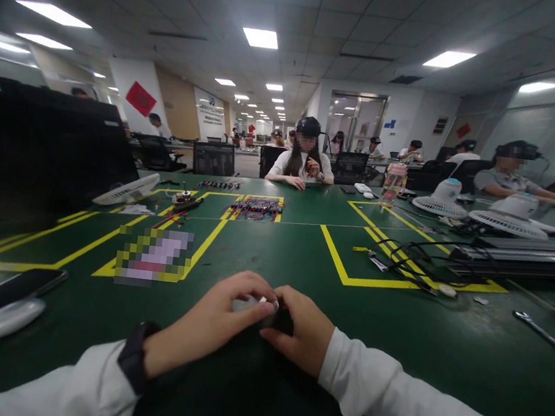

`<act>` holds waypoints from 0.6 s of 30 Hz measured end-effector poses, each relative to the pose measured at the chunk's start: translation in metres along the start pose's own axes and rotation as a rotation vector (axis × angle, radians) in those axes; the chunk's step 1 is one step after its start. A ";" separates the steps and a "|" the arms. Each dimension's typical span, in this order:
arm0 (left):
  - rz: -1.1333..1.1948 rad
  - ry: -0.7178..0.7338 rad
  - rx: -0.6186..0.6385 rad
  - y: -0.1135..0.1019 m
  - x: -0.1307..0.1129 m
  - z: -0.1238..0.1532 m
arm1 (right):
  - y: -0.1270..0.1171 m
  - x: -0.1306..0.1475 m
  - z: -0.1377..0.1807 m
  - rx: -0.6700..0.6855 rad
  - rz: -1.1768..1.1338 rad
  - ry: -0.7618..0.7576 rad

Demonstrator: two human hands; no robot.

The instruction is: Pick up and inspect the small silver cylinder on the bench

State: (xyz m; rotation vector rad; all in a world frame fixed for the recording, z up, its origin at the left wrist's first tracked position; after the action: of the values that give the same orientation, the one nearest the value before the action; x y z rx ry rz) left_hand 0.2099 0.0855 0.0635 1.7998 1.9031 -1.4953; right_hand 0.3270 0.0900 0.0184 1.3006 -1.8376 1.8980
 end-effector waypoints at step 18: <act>-0.154 0.003 -0.188 -0.034 0.023 0.008 | -0.004 -0.003 0.004 -0.071 0.206 0.072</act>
State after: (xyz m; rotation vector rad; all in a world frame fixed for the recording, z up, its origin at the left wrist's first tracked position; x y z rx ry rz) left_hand 0.1715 0.1025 0.0627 1.6087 2.1468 -1.3050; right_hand 0.3332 0.0887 0.0183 1.0421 -2.0497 1.9293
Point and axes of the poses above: each hand's wrist, its own z-axis away from the middle knuckle, its own y-axis out of the palm, x = y × z, the point moved 8 cm from there along -z, towards the middle knuckle, and after that the axes turned 14 degrees about y, right-handed, at the moved point
